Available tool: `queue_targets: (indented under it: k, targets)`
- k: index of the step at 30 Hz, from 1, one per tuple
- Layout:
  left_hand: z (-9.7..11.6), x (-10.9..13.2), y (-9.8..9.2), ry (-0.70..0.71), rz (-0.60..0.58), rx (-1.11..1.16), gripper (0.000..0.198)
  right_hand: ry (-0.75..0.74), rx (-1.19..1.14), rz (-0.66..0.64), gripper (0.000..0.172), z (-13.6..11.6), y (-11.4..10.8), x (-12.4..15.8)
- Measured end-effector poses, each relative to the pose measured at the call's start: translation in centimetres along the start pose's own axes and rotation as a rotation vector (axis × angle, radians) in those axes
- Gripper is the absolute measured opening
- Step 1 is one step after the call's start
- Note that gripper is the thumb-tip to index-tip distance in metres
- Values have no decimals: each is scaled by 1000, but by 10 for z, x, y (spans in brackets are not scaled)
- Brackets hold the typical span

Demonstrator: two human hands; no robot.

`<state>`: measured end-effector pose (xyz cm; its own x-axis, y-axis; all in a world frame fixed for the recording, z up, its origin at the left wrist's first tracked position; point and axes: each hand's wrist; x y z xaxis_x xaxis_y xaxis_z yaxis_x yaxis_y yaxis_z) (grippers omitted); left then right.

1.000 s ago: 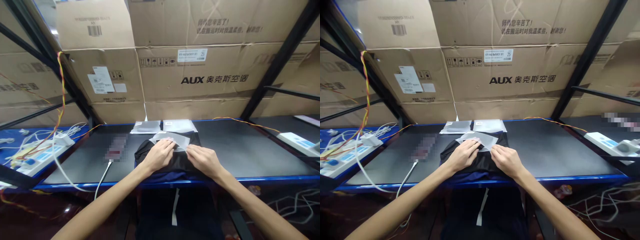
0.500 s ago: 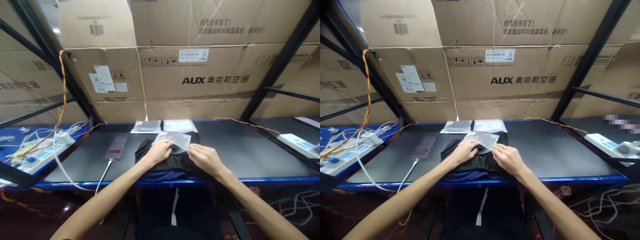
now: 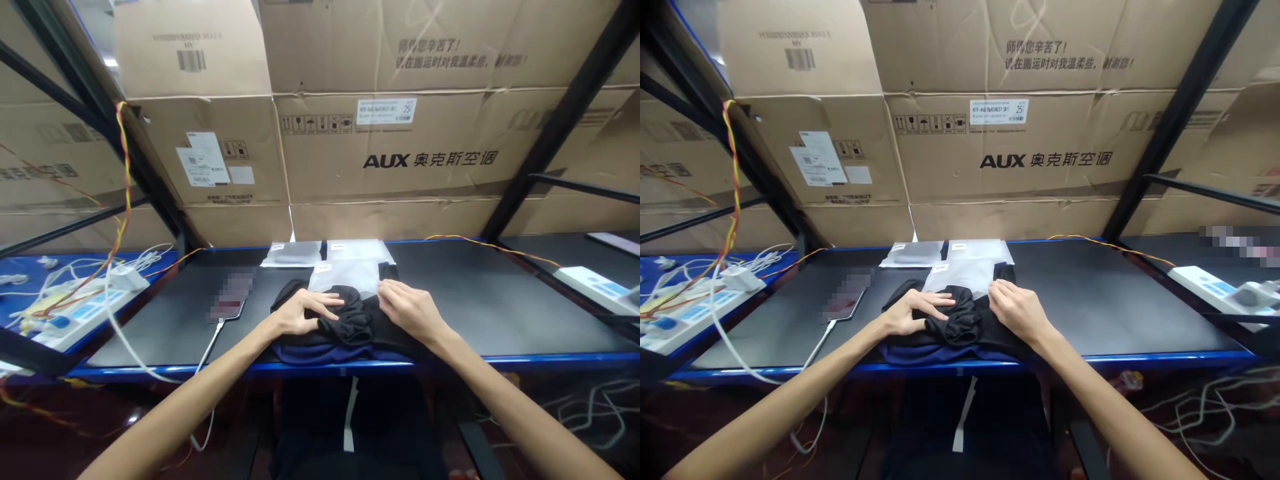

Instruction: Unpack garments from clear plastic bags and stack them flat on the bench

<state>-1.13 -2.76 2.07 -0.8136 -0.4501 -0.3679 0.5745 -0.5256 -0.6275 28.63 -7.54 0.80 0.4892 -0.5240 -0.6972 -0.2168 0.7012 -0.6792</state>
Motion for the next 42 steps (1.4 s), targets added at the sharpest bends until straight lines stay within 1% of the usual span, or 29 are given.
queue_targets:
  k: [2,5,8,10,12,18,23,28,31,34,36,39,42]
  targets:
    - [-3,2,3,8,-11,-18,30,4,-13,-17,22,-1,5,-2]
    - [-5,2,5,16,-10,-24,35,-67,-40,-65,32,-1,12,-6]
    - [-5,3,5,15,-4,-39,37,-107,-68,-174,35,2,17,-12]
    - [-4,3,5,26,3,-52,37,-71,-63,-260,35,7,20,-18]
    - [-4,4,5,40,11,-71,37,-20,-42,-308,34,15,23,-23]
    - [-6,5,6,41,25,-76,36,127,-1,-351,37,40,41,-40]
    - [-5,4,6,33,31,-62,35,238,40,-421,36,58,61,-53]
    - [-3,4,6,17,45,-57,35,301,53,-461,36,69,73,-56]
    - [-4,4,7,6,55,-54,36,313,45,-456,39,69,71,-51]
    - [-1,2,6,-20,81,-68,36,291,-23,-376,39,62,62,-42]
    - [4,-3,5,-50,113,-105,34,241,-115,-322,37,55,53,-34]
    - [13,-15,3,-111,182,-228,34,140,-230,-330,33,44,38,-24]
    - [21,-27,9,-163,288,-469,38,96,-285,-353,31,36,27,-15]
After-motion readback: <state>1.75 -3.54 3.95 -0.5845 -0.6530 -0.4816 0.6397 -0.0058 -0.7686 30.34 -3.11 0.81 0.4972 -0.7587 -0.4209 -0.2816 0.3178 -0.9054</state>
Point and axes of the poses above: each hand's wrist, its own x-axis away from the middle knuckle, its own y-axis out of the palm, z = x × y, and after that the axes turned 3 degrees about x, right-handed
